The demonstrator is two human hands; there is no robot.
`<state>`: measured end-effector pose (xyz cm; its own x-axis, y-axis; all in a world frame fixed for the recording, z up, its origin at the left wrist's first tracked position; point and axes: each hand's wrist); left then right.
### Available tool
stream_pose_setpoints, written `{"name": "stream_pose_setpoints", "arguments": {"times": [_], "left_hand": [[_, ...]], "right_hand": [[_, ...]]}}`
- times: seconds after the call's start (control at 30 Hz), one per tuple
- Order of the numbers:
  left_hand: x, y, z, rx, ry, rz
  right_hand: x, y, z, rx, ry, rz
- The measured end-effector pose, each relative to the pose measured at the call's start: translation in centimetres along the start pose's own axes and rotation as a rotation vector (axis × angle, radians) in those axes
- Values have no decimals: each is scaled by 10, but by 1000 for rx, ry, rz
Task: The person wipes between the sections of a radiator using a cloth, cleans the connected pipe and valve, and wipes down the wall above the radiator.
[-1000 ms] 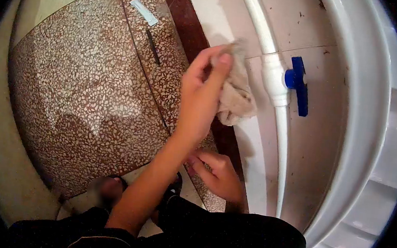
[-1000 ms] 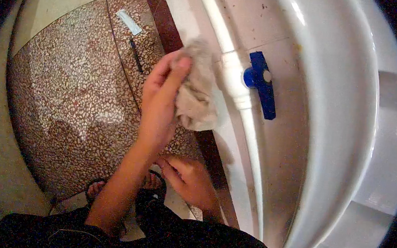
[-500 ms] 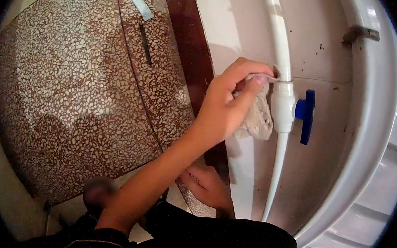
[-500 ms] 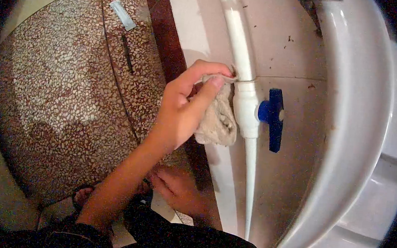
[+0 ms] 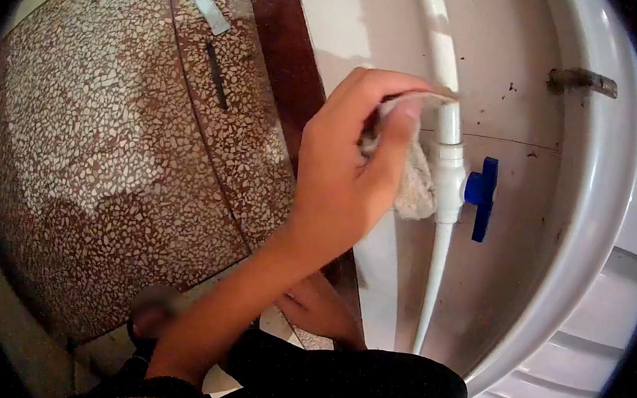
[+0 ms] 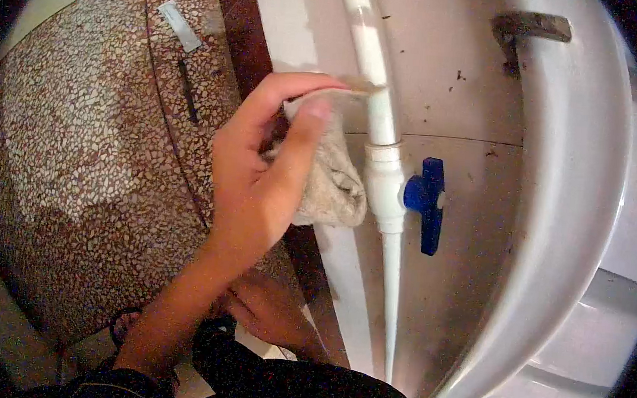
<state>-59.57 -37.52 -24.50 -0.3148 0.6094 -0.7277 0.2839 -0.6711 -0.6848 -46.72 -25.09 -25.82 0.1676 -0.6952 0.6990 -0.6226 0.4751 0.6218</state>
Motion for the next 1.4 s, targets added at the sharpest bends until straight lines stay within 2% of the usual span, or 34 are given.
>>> {"name": "stream_pose_setpoints", "arguments": {"times": [0.03, 0.07, 0.1, 0.13, 0.17, 0.23, 0.27, 0.33, 0.43, 0.47, 0.53, 0.7, 0.73, 0.8, 0.87, 0.9, 0.97, 1.03, 1.13, 1.23, 1.33, 1.4], "left_hand": [[-3, 0, 6, 81, -50, 27], [-9, -5, 11, 132, -205, 147], [-18, -7, 16, 136, -209, 145], [-26, -8, 19, 284, -274, 333], [-31, -10, 22, 433, -339, 521], [-33, -13, 25, 460, -401, 619], [-38, -12, 27, 443, -542, 676], [-43, -12, 31, 431, -687, 729], [-51, -21, 31, 544, -976, 890], [-56, -35, 18, 537, -710, 1033], [-58, -40, 10, 520, -436, 1158], [-30, -14, 14, 447, -510, 788], [-24, -7, 11, 448, -510, 786], [-13, 10, 0, 312, -303, 543], [-3, 15, -13, -27, 187, 131], [2, 17, -13, -29, 194, 133], [12, 18, -7, -230, 420, -142], [17, 4, -4, -224, 440, -141], [18, -7, 1, 19, 438, -317], [22, -8, 12, 136, 455, -333], [21, -10, 18, 199, 552, -475], [29, -11, 17, 219, 575, -500]], "right_hand": [[-2, 1, 3, -7, 0, -2], [-5, 3, 6, 135, -66, 69], [-5, 3, 7, 203, -97, 105], [-5, 2, 8, 270, -130, 139], [-1, -2, 7, 173, -112, 140], [1, -6, 6, 66, -103, 143], [-1, -7, 5, 93, -91, 111], [-11, -16, 1, 113, -76, 82], [-10, -18, 2, 150, -45, 43], [-6, -17, 4, 150, -35, 32], [1, -15, 8, 129, -9, 9], [16, -11, 13, 31, 87, -77], [19, -6, 14, 79, 46, -47], [24, 2, 17, 221, -77, 44], [12, -5, 9, 182, -58, 71], [7, -8, 5, 142, -34, 91], [2, -6, 0, 165, -75, 102], [-2, -3, 0, 188, -103, 110], [-4, -3, -2, 164, -109, 121], [-10, -3, -2, 108, -47, 121], [-9, -3, -4, 184, -91, 204], [-5, -3, -2, 184, -60, 124]]}}
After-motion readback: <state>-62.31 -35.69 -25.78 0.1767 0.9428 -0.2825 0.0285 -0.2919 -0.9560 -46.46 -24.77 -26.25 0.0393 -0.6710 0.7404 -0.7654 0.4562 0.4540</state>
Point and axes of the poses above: each hand's wrist, its own z-axis towards the middle knuckle, its own y-axis out of the back of the hand, x = y × z, and after that the axes turned 6 degrees about -x, right-handed
